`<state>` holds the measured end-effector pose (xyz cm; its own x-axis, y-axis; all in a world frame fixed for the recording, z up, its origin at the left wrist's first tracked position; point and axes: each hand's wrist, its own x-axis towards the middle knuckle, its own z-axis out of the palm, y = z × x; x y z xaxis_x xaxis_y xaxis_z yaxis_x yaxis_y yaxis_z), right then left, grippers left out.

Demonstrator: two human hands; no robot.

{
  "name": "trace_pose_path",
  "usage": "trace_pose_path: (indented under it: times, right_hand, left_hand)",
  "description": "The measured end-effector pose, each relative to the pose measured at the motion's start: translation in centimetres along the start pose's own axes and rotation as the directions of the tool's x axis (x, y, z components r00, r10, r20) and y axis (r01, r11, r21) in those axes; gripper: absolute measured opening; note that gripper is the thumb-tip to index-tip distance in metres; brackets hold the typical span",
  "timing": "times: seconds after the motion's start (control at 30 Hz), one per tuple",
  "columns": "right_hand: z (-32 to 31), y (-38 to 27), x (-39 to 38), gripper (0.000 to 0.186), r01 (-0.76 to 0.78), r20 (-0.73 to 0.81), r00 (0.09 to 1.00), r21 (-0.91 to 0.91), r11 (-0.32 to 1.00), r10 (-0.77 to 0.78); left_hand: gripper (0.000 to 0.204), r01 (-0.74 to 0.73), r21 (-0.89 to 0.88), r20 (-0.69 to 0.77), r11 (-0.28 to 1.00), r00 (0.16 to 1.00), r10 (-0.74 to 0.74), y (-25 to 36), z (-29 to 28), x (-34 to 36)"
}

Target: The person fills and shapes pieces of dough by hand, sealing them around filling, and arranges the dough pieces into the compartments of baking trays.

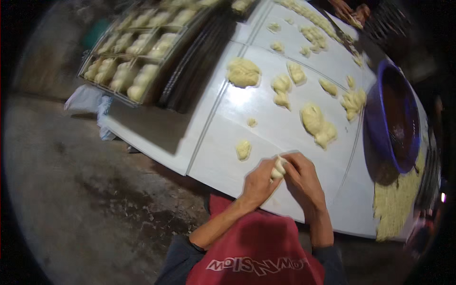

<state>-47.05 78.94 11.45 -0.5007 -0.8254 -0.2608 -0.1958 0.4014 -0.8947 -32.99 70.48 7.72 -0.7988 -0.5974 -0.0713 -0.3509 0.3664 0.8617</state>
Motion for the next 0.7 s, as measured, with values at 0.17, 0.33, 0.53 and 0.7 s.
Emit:
trace_pose_path:
  times: [0.17, 0.33, 0.53, 0.7]
  right_hand:
    - [0.6, -1.7, -0.3, 0.021, -0.082, 0.034, 0.996, 0.176, 0.981, 0.077]
    - [1.8, -6.6, 4.2, 0.022, 0.265, 0.048, 0.959, 0.214, 0.940, -0.281]
    - [5.6, -17.0, 11.7, 0.055, 0.451, 0.021, 0.887, 0.169, 0.876, -0.461]
    - [8.9, -26.2, 21.5, 0.048, 0.423, 0.009, 0.879, 0.447, 0.788, -0.477]
  left_hand:
    - [0.050, 0.014, -0.072, -0.074, 0.997, 0.997, -0.019, 1.1, -2.4, -0.8]
    - [0.052, -0.144, -0.037, -0.214, 0.989, 0.968, 0.133, 3.5, -10.9, 1.5]
    - [0.069, -0.254, 0.268, -0.299, 0.929, 0.895, 0.331, 4.9, -22.3, 7.7]
    - [0.088, -0.247, 0.424, -0.400, 0.871, 0.812, 0.425, 6.3, -32.0, 14.2]
